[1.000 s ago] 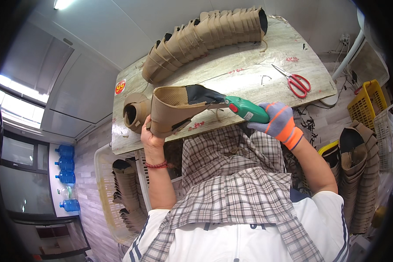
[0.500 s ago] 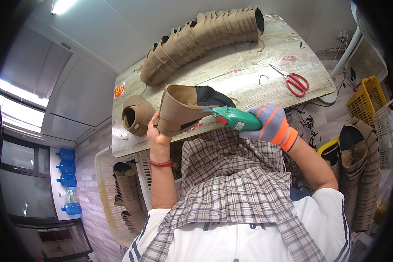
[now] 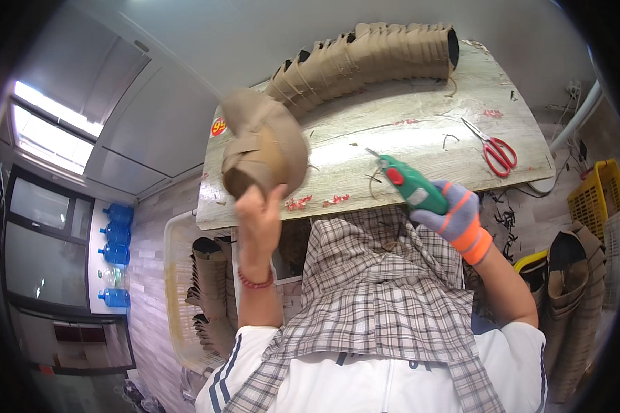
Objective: The person uses a rotary cutting tool to trim the edges of beige shoe uppers, then switches to scissors to trim the interior lining. Finished uppers are placed on the table as the person continues processing additional units.
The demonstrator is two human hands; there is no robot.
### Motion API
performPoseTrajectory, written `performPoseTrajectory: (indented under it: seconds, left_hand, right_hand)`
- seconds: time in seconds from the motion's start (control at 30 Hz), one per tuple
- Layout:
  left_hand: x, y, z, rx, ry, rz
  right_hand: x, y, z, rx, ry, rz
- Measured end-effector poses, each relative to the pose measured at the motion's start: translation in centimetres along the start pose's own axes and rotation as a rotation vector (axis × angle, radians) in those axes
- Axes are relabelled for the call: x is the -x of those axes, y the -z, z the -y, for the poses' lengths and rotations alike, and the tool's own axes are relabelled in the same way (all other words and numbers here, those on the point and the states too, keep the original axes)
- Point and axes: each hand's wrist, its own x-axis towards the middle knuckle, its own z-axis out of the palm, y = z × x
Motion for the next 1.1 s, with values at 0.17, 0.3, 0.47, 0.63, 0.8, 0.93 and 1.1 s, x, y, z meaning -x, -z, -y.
performPoseTrajectory:
  seconds: [0.17, 0.3, 0.47, 0.63, 0.8, 0.93, 1.1]
  left_hand:
    - [-2.4, 4.1, 7.0, -0.337, 0.105, -0.019]
    - [-6.3, 0.9, 19.3, -0.563, 0.055, 0.096]
    - [-13.4, -2.4, 23.1, -0.475, 0.010, -0.270]
    - [-17.5, -8.9, 22.6, 0.231, 0.288, -0.445]
    - [-20.4, -16.0, 23.1, 1.198, 0.611, -0.105]
    - [-18.4, -16.6, 18.2, 1.331, 0.436, -0.012]
    - [-12.9, -16.7, 15.1, 0.788, 0.362, -0.301]
  right_hand:
    - [1.0, 1.7, -1.2, -0.026, -0.057, -0.057]
    - [0.6, 1.2, -1.3, 0.014, -0.115, -0.004]
    - [1.2, 1.6, -2.5, 0.054, -0.183, -0.044]
    - [1.0, 1.5, -2.3, 0.079, -0.335, -0.048]
    - [0.5, 0.7, -2.7, 0.105, -0.303, -0.046]
    - [0.3, 0.4, -2.0, 0.058, -0.336, -0.021]
    - [-0.6, -0.2, -2.2, 0.068, -0.363, -0.012]
